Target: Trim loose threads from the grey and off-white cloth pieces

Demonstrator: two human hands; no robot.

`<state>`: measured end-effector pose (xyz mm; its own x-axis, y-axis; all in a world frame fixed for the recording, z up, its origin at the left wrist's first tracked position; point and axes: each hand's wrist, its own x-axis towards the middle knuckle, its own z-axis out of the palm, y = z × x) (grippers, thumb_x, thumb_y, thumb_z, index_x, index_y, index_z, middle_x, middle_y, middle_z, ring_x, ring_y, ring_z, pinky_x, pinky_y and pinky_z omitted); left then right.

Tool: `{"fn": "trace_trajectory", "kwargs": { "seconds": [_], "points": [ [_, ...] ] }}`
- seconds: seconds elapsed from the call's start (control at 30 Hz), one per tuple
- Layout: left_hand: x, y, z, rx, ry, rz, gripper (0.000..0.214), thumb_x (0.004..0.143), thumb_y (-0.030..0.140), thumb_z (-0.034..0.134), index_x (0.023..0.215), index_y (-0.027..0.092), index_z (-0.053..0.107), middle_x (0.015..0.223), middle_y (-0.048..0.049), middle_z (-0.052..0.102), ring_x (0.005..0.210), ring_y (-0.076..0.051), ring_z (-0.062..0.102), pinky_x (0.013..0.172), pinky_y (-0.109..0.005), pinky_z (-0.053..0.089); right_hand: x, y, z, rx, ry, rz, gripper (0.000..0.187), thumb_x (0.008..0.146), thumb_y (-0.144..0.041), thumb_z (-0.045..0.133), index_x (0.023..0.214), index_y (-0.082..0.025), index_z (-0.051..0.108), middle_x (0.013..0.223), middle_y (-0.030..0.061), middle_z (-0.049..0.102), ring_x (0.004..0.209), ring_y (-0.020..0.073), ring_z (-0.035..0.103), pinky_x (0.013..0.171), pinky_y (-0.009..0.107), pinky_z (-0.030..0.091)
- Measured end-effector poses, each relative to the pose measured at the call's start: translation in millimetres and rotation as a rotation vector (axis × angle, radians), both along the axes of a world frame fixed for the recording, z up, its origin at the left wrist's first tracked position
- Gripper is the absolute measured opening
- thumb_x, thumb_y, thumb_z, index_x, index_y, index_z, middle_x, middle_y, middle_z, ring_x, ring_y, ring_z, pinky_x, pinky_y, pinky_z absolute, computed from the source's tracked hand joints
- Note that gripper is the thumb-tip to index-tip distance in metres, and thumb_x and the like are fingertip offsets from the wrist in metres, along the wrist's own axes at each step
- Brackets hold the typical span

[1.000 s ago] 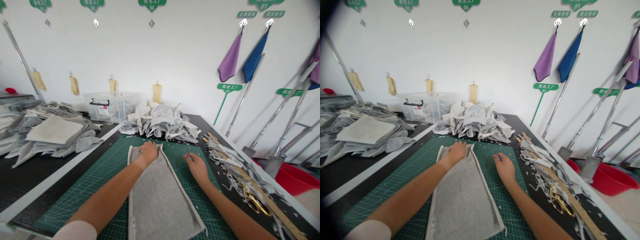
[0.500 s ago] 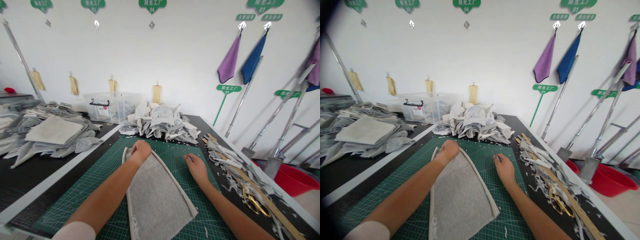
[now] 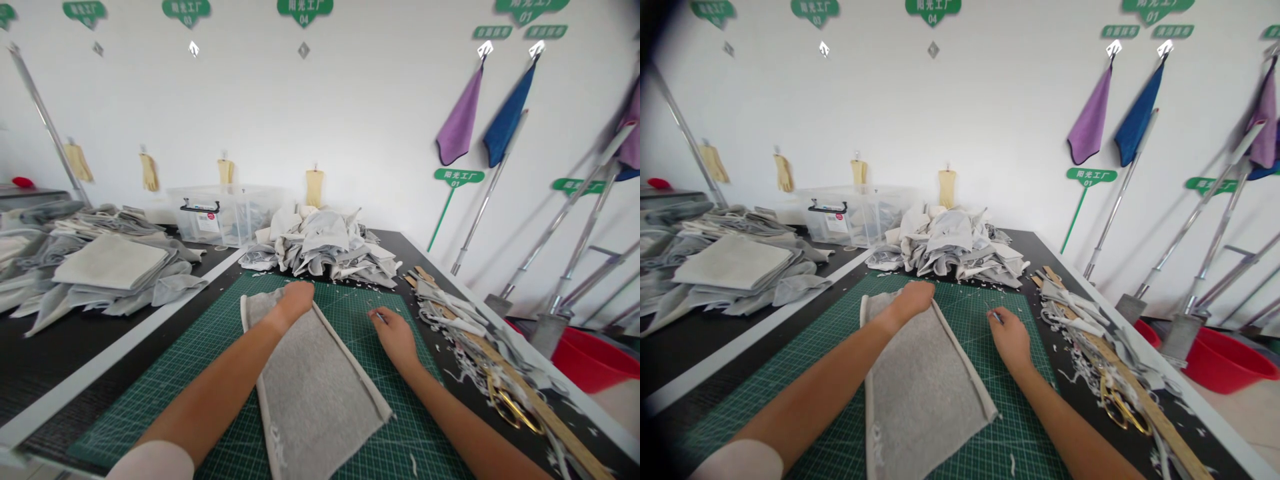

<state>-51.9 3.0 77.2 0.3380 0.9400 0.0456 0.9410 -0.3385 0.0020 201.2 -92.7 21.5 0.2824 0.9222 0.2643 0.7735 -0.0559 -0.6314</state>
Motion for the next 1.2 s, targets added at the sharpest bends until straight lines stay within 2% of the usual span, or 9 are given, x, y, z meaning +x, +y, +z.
{"fn": "trace_trajectory", "kwargs": {
  "seconds": [0.13, 0.2, 0.3, 0.43, 0.53, 0.77, 0.97, 1.07, 1.2],
  "points": [
    [-5.9, 1.6, -5.1, 0.095, -0.001, 0.174, 0.04, 0.091, 0.006, 0.036, 0.119, 0.005, 0.064, 0.11, -0.027, 0.065, 0.107, -0.034, 0.064, 0.085, -0.045, 0.05, -0.5, 0.2, 0.1, -0.001, -0.006, -0.011, 0.034, 0.093, -0.05, 0.046, 0.095, -0.029, 0.072, 0.084, 0.0006, 0.074, 0.079, 0.0225, 0.066, 0.066, 0.028, 0.038],
    [-7.4, 1.5, -6.7, 0.173, -0.022, 0.166, 0.041, 0.09, 0.007, 0.037, 0.125, 0.007, 0.06, 0.116, -0.0255, 0.062, 0.111, -0.034, 0.06, 0.089, -0.047, 0.047, -0.5, 0.5, -0.3, -0.003, -0.011, -0.017, 0.034, 0.093, -0.05, 0.046, 0.094, -0.029, 0.072, 0.084, 0.0005, 0.074, 0.08, 0.0227, 0.066, 0.065, 0.028, 0.038],
    [-3.2, 0.9, -6.5, 0.146, -0.058, -0.064, 0.038, 0.087, 0.009, 0.045, 0.119, 0.016, 0.063, 0.116, -0.0174, 0.063, 0.112, -0.03, 0.058, 0.092, -0.044, 0.045, -0.1, 0.9, -1.1, 0.004, -0.017, -0.017, 0.034, 0.093, -0.05, 0.046, 0.095, -0.029, 0.072, 0.086, 0.0004, 0.074, 0.082, 0.0229, 0.066, 0.065, 0.028, 0.038],
    [13.1, -4.0, -3.6, -0.101, -0.083, -0.447, 0.032, 0.078, 0.023, 0.065, 0.11, 0.025, 0.069, 0.111, -0.0079, 0.065, 0.108, -0.025, 0.059, 0.092, -0.034, 0.046, 0.4, 1.2, -1.2, 0.01, -0.016, -0.021, 0.033, 0.093, -0.05, 0.046, 0.096, -0.03, 0.073, 0.087, 0.0004, 0.074, 0.082, 0.0228, 0.066, 0.065, 0.027, 0.038],
    [25.6, -10.0, -4.1, -0.207, -0.088, -0.578, 0.026, 0.076, 0.032, 0.071, 0.102, 0.026, 0.072, 0.106, -0.0046, 0.069, 0.101, -0.023, 0.063, 0.09, -0.031, 0.048, 0.3, 0.9, -0.8, 0.008, -0.02, -0.024, 0.034, 0.093, -0.05, 0.046, 0.095, -0.029, 0.073, 0.085, 0.0007, 0.074, 0.081, 0.0227, 0.066, 0.064, 0.028, 0.038],
    [26.3, -13.2, -16.7, 0.055, -0.056, -0.232, 0.028, 0.096, 0.016, 0.042, 0.11, 0.012, 0.066, 0.106, -0.0178, 0.07, 0.104, -0.029, 0.066, 0.091, -0.042, 0.049, 1.0, 0.9, -1.4, 0.013, -0.009, -0.016, 0.034, 0.093, -0.05, 0.046, 0.096, -0.029, 0.073, 0.089, 0.001, 0.074, 0.084, 0.023, 0.067, 0.067, 0.028, 0.04],
    [32.3, -15.5, -18.2, -0.024, -0.147, -0.437, 0.031, 0.09, 0.044, 0.06, 0.112, 0.022, 0.063, 0.112, -0.0094, 0.067, 0.108, -0.027, 0.062, 0.092, -0.038, 0.048, 1.3, 1.8, -1.7, 0.015, -0.018, -0.017, 0.034, 0.093, -0.05, 0.046, 0.096, -0.029, 0.072, 0.091, 0.0012, 0.075, 0.084, 0.0229, 0.067, 0.067, 0.028, 0.04],
    [41.8, -20.2, -18.9, -0.039, -0.168, -0.511, 0.026, 0.09, 0.041, 0.06, 0.108, 0.024, 0.065, 0.113, -0.0078, 0.067, 0.109, -0.025, 0.061, 0.094, -0.035, 0.046, 1.1, 1.3, -1.1, -0.002, -0.039, -0.025, 0.034, 0.093, -0.05, 0.046, 0.096, -0.029, 0.072, 0.089, 0.0013, 0.074, 0.081, 0.0224, 0.067, 0.065, 0.028, 0.039],
    [46.1, -20.5, -25.1, -0.003, -0.228, -0.452, 0.022, 0.097, 0.033, 0.047, 0.104, 0.021, 0.064, 0.107, -0.0092, 0.07, 0.104, -0.025, 0.064, 0.09, -0.034, 0.047, 0.0, 0.8, -0.7, -0.027, -0.047, -0.025, 0.034, 0.093, -0.051, 0.045, 0.099, -0.03, 0.072, 0.089, 0.0008, 0.074, 0.082, 0.0225, 0.067, 0.065, 0.028, 0.039]
  ]
}}
